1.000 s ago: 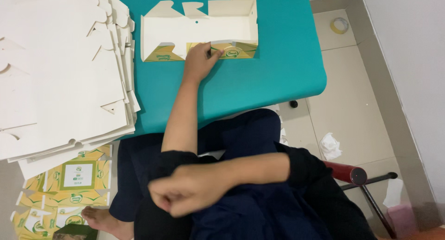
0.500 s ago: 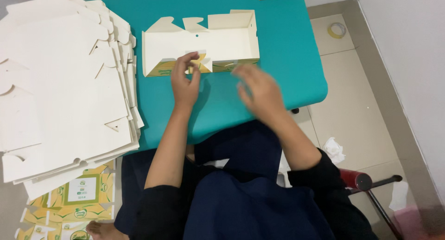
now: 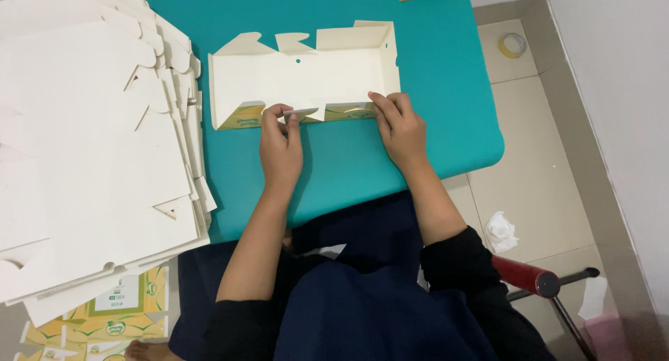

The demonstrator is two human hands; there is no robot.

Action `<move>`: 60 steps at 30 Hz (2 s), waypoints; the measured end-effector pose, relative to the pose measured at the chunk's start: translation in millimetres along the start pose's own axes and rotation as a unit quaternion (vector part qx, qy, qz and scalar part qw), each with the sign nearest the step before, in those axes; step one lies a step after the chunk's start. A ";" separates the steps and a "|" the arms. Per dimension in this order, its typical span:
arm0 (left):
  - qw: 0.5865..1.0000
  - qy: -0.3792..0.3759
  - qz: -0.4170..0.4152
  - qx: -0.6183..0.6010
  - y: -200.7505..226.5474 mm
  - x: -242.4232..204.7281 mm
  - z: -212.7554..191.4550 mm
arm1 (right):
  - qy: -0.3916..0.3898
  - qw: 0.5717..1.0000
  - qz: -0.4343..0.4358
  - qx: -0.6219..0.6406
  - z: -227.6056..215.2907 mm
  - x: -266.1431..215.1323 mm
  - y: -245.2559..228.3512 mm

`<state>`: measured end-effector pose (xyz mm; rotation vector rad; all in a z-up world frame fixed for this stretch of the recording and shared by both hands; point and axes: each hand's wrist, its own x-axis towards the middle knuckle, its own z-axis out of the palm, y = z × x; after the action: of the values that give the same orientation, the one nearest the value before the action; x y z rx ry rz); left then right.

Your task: The person assembles flat cardboard pieces into small rectangular boxes by folding the sides and tucking the flaps into slots. They repeat this process for multiple boxes, stacking the finished ones on the table.

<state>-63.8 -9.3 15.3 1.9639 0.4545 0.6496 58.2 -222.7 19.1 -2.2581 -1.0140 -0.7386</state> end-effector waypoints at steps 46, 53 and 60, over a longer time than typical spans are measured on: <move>0.926 0.060 0.335 0.162 44.2 -5.0 17.2 | 0.024 0.993 -0.101 0.064 4.7 9.9 -27.4; 0.903 0.070 0.358 0.229 34.0 -4.2 26.8 | 0.022 0.992 -0.092 0.081 4.0 8.7 -27.0; 0.910 0.048 0.341 0.229 30.8 -2.9 26.5 | 0.019 0.992 -0.078 0.100 6.9 3.3 -22.4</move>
<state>-48.6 -43.2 32.1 2.5677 -0.0604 1.1605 44.1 -203.8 22.3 -2.0045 -1.2003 -0.7061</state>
